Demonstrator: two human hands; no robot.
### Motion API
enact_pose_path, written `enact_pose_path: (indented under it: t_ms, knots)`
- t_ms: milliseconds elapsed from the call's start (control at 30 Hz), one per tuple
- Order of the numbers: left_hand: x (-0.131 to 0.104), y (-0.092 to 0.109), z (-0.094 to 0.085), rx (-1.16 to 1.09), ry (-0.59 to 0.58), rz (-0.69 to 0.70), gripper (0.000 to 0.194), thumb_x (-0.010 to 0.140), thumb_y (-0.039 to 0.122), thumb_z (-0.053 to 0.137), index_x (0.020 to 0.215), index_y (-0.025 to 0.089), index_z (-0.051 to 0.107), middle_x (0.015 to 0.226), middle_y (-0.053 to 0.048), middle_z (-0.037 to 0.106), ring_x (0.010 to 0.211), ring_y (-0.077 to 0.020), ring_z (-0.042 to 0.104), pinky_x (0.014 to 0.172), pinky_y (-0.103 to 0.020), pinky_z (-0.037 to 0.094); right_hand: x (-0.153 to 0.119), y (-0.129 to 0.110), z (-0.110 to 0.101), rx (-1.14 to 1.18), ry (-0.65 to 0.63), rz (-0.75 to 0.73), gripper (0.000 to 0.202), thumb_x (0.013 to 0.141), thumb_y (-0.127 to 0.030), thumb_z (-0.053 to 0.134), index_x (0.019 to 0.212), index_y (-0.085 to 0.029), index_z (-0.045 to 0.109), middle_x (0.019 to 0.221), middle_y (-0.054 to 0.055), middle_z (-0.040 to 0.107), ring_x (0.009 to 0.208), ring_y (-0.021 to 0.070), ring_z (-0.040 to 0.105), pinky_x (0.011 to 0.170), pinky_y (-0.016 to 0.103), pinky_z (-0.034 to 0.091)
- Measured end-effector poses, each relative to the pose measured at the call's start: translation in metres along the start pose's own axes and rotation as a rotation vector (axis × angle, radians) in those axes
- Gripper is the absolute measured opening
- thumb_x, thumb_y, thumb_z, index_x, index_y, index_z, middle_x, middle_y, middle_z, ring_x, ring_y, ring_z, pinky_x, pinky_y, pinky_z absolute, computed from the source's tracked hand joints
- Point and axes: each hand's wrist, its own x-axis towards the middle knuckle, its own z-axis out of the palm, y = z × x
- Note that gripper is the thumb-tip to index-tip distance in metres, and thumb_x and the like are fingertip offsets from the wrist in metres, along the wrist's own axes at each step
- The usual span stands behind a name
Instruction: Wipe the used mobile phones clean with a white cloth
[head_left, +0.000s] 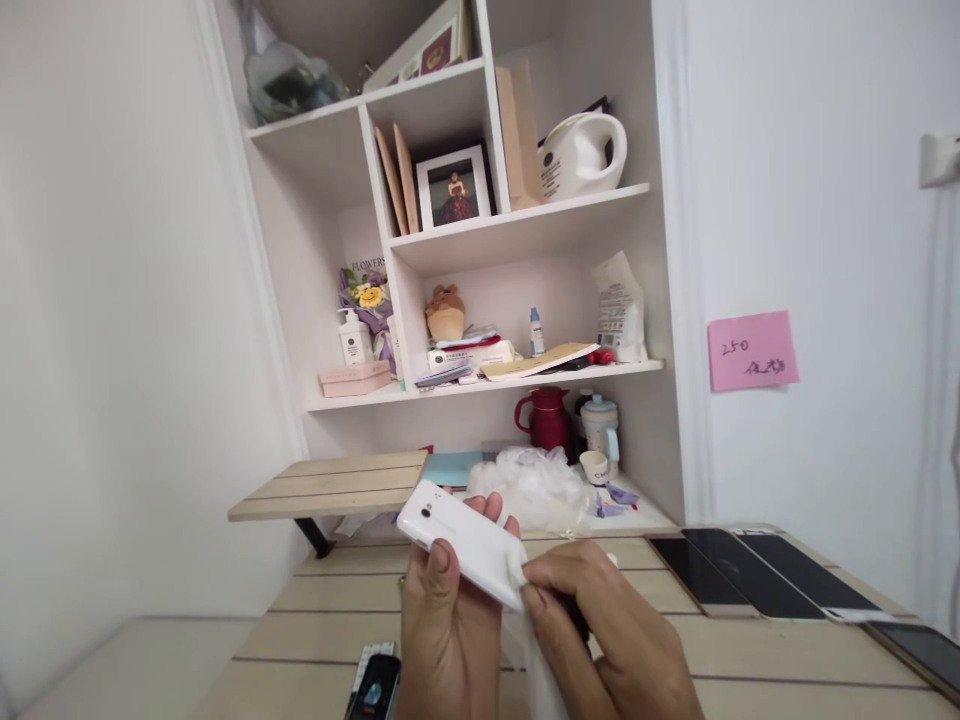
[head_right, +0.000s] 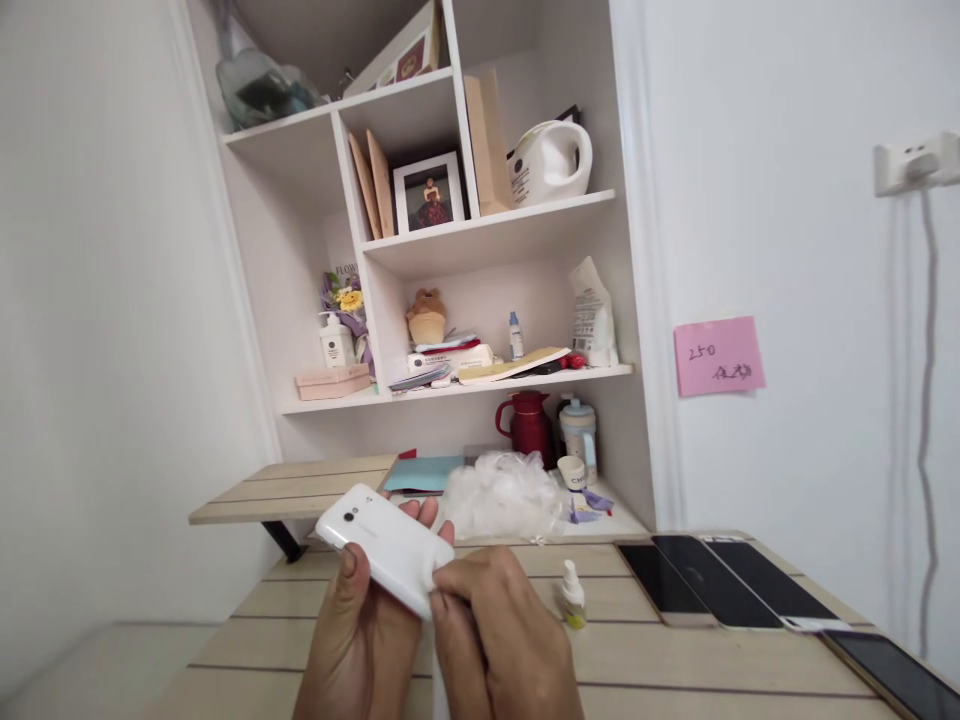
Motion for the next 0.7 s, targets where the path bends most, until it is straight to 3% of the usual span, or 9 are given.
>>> enact_pose_path:
  t_ms: [167, 400, 567, 700]
  knots:
    - [0.004, -0.010, -0.010, 0.168, -0.057, 0.226, 0.046, 0.080, 0.036, 0.073, 0.122, 0.024, 0.060, 0.122, -0.015, 0.067, 0.122, -0.0313, 0.058, 0.103, -0.047, 0.046, -0.006, -0.004, 0.006, 0.053, -0.016, -0.011, 0.017, 0.094, -0.008, 0.048, 0.099, -0.019, 0.061, 0.083, 0.004, 0.062, 0.076, 0.0178, 0.060, 0.067, 0.029, 0.048]
    - [0.005, -0.011, -0.011, 0.206, -0.056, 0.298, 0.050, 0.077, 0.033, 0.077, 0.123, 0.026, 0.058, 0.123, -0.015, 0.068, 0.119, -0.0312, 0.061, 0.100, -0.045, 0.049, -0.001, 0.009, 0.001, -0.034, -0.035, -0.057, 0.020, 0.092, -0.006, 0.052, 0.106, -0.018, 0.058, 0.091, 0.005, 0.065, 0.083, 0.0184, 0.062, 0.074, 0.030, 0.050]
    - [0.005, -0.005, -0.013, 0.188, -0.144, 0.221, 0.053, 0.075, 0.032, 0.078, 0.124, 0.023, 0.061, 0.124, -0.016, 0.067, 0.120, -0.0323, 0.061, 0.102, -0.045, 0.048, 0.001, 0.006, -0.004, -0.033, -0.116, -0.033, 0.017, 0.094, -0.008, 0.050, 0.102, -0.020, 0.059, 0.086, 0.003, 0.063, 0.077, 0.0163, 0.061, 0.070, 0.028, 0.050]
    - [0.001, -0.007, -0.012, 0.127, -0.169, 0.067, 0.049, 0.074, 0.035, 0.079, 0.120, 0.021, 0.067, 0.121, -0.015, 0.070, 0.121, -0.0333, 0.059, 0.111, -0.052, 0.038, 0.001, 0.003, -0.008, 0.004, -0.166, -0.009, 0.016, 0.093, -0.009, 0.051, 0.100, -0.020, 0.059, 0.085, 0.003, 0.061, 0.076, 0.0160, 0.062, 0.068, 0.027, 0.050]
